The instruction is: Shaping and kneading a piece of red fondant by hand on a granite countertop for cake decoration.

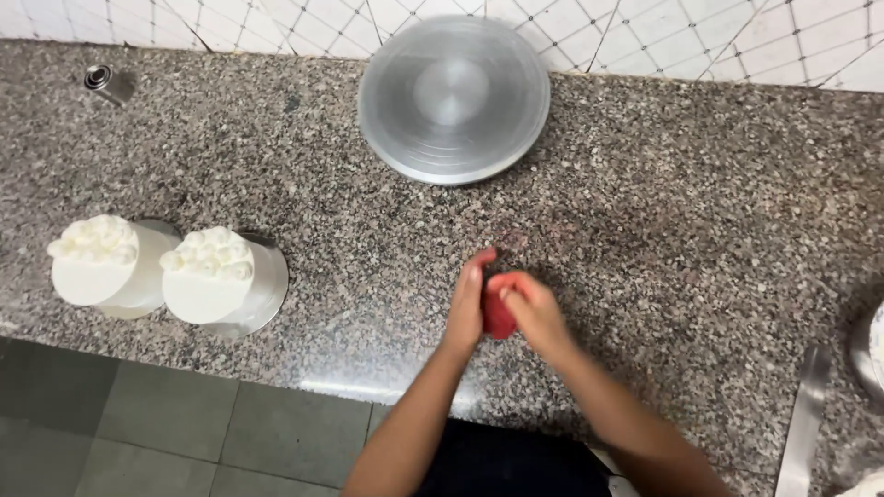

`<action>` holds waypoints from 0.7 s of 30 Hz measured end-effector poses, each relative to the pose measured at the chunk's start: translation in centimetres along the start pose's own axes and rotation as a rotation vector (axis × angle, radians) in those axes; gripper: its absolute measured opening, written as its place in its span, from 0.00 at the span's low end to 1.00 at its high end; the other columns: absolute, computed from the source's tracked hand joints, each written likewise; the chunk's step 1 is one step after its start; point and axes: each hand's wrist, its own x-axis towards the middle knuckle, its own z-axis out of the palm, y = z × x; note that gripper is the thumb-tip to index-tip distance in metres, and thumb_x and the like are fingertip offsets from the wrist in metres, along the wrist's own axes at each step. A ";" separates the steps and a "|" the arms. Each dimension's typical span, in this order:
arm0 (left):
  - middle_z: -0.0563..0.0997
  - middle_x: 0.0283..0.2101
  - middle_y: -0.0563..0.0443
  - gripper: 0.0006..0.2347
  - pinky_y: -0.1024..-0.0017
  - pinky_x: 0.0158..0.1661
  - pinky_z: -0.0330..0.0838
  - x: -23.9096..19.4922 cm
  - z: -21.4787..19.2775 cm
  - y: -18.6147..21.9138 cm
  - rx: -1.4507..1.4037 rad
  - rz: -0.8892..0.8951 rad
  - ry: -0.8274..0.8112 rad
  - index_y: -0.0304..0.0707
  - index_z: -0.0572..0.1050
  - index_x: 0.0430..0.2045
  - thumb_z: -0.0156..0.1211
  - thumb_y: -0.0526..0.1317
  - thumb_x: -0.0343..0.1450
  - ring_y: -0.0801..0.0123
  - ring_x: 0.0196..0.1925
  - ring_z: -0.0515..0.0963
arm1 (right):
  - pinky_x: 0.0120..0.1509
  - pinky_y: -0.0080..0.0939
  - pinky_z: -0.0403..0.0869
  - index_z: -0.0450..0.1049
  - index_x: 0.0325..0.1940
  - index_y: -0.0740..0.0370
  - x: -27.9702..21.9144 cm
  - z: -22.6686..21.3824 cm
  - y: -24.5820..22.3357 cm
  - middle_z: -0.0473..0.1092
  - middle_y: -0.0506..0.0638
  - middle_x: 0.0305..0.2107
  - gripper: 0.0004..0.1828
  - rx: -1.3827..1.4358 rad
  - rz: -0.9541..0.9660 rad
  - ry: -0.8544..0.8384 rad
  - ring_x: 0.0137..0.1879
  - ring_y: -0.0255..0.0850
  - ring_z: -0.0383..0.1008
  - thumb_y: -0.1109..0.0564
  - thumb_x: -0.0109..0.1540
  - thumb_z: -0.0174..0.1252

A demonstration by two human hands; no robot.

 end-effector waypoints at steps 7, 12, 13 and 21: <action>0.67 0.68 0.37 0.21 0.60 0.70 0.55 -8.4 -2.0 -0.7 -0.174 0.068 0.063 0.29 0.64 0.62 0.37 0.48 0.81 0.56 0.72 0.65 | 0.65 0.62 0.66 0.75 0.52 0.61 -5.8 3.7 -5.0 0.67 0.58 0.52 0.25 -1.021 -0.803 0.289 0.59 0.58 0.68 0.46 0.55 0.61; 0.71 0.64 0.37 0.19 0.62 0.68 0.58 -8.4 -2.8 -0.6 -0.033 0.021 0.167 0.29 0.66 0.59 0.41 0.45 0.80 0.57 0.68 0.68 | 0.57 0.60 0.67 0.75 0.44 0.57 -2.6 3.2 -1.5 0.68 0.56 0.44 0.19 -1.171 -0.738 0.182 0.52 0.56 0.69 0.43 0.56 0.64; 0.73 0.62 0.38 0.18 0.63 0.67 0.60 -8.2 -2.8 -0.4 -0.010 -0.013 0.202 0.29 0.67 0.58 0.42 0.44 0.80 0.58 0.67 0.70 | 0.53 0.59 0.68 0.75 0.40 0.55 -1.9 3.1 -0.9 0.69 0.54 0.39 0.15 -1.203 -0.702 0.118 0.48 0.55 0.70 0.44 0.58 0.65; 0.79 0.52 0.40 0.14 0.66 0.61 0.69 -8.2 -4.0 -0.2 -0.264 -0.059 0.299 0.27 0.71 0.52 0.44 0.42 0.81 0.63 0.57 0.78 | 0.40 0.48 0.73 0.76 0.35 0.55 5.5 0.9 -7.4 0.77 0.52 0.29 0.17 -0.802 -0.003 0.043 0.35 0.47 0.77 0.40 0.61 0.62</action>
